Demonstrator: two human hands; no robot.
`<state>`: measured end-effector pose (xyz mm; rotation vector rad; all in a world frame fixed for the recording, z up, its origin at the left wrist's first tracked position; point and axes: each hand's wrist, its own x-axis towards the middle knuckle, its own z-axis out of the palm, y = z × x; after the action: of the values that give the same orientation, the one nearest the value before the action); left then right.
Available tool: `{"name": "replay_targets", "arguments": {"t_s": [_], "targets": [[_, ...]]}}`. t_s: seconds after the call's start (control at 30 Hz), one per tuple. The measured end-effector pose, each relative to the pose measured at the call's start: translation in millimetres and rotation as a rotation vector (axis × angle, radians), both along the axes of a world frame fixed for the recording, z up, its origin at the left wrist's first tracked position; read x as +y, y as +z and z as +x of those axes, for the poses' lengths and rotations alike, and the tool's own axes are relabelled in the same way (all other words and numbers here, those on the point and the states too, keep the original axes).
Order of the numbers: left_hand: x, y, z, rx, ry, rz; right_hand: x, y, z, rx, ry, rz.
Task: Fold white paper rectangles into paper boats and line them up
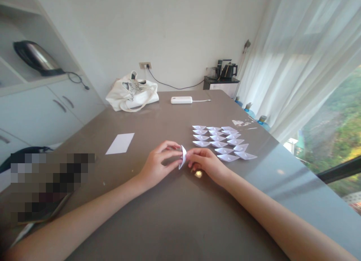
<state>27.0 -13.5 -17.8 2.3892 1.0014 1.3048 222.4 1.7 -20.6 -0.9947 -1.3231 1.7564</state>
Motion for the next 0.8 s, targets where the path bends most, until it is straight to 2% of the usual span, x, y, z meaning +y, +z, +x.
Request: {"name": "replay_targets", "arguments": {"t_s": [0.37, 0.5, 0.6, 0.8], "targets": [[-2, 6.3, -6, 0.162, 0.097, 0.201, 0, 5.4, 4, 0.181, 0.152, -0.158], [-2, 10.0, -9, 0.222, 0.107, 0.225, -1, 6.6, 4, 0.202, 0.165, -0.194], [0, 10.0, -10, 0.185, 0.1, 0.163, -2, 8.2, 3, 0.197, 0.134, -0.208], [2, 6.9, -4, -0.075, 0.03, -0.115, -1, 8.6, 0, 0.172, 0.05, -0.212]]}}
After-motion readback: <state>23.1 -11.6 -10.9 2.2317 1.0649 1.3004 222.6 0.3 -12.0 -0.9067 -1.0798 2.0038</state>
